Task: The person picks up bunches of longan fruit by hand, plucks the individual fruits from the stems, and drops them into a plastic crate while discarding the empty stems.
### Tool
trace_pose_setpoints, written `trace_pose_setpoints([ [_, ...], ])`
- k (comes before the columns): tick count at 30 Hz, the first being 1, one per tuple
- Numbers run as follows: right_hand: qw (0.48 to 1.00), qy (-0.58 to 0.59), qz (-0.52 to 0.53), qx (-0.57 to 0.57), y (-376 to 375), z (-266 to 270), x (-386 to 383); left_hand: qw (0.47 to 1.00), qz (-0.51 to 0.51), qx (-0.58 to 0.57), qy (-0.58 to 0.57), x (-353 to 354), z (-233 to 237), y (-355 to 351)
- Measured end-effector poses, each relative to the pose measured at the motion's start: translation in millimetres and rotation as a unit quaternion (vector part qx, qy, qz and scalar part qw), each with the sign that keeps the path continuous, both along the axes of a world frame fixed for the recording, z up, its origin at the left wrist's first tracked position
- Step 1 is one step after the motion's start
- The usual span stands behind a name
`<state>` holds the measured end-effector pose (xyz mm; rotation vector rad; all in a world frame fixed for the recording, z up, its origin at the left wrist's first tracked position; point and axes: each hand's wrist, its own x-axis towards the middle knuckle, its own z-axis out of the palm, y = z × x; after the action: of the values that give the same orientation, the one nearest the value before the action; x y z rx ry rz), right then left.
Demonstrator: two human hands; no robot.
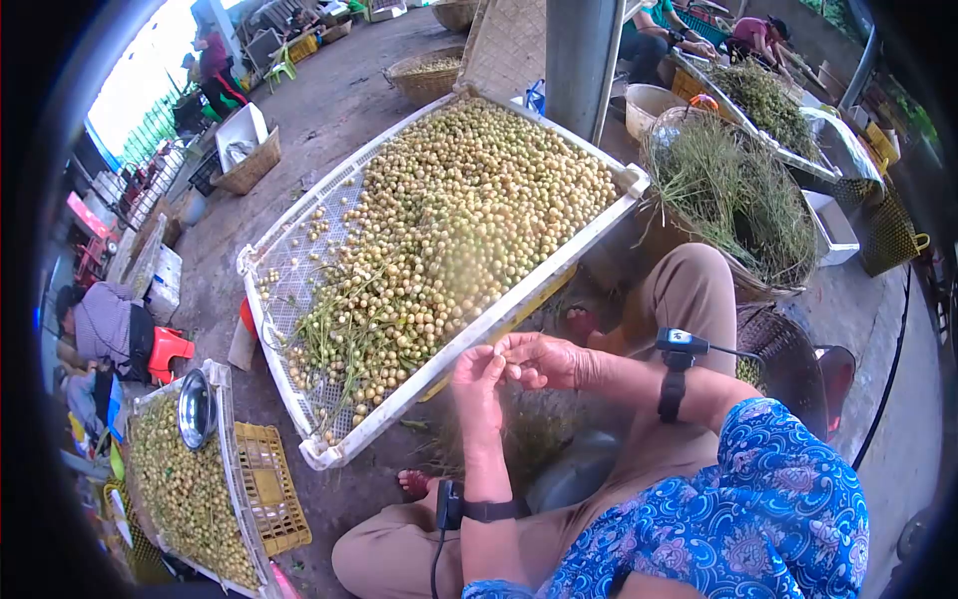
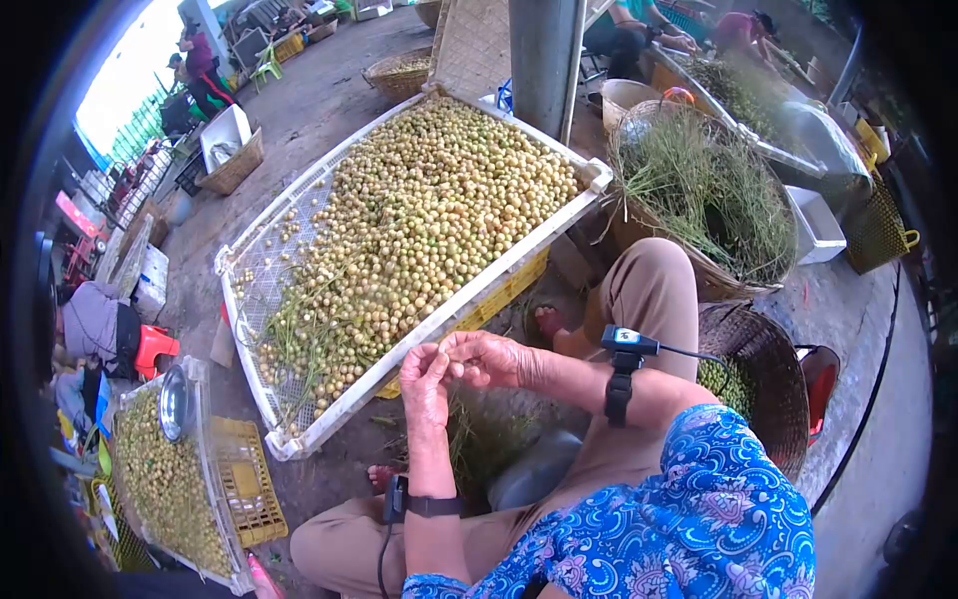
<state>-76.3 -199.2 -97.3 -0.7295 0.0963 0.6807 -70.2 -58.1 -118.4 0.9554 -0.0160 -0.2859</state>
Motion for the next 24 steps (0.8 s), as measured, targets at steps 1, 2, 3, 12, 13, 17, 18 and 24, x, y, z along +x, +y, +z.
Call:
trace_pose_setpoints([
  [1, 1.0, -0.004, -0.021, -0.008, 2, 10, -5, 1.0, 0.001, 0.004, 0.0, -2, 11, 1],
  [2, 0.999, -0.01, -0.031, -0.037, 2, 20, -8, 1.0, 0.001, -0.008, -0.002, -4, 21, 2],
  [3, 0.997, -0.03, -0.032, -0.068, 1, 23, -8, 1.0, 0.001, -0.02, 0.001, -5, 26, 1],
  [12, 0.989, 0.017, -0.146, 0.027, 21, 29, -2, 0.991, 0.022, -0.082, 0.105, -17, 35, 10],
  [13, 0.991, 0.007, -0.124, 0.042, 23, 29, -1, 0.994, 0.019, -0.049, 0.091, -18, 42, 8],
  [17, 0.991, -0.004, -0.128, 0.044, 28, 27, -2, 0.997, 0.059, 0.013, 0.054, -20, 47, 1],
  [18, 0.991, -0.023, -0.123, 0.04, 29, 29, -2, 0.997, 0.058, 0.011, 0.052, -20, 46, 1],
  [24, 0.926, -0.225, -0.227, -0.199, 34, 37, -6, 0.993, 0.072, -0.036, 0.081, -17, 45, -2],
])
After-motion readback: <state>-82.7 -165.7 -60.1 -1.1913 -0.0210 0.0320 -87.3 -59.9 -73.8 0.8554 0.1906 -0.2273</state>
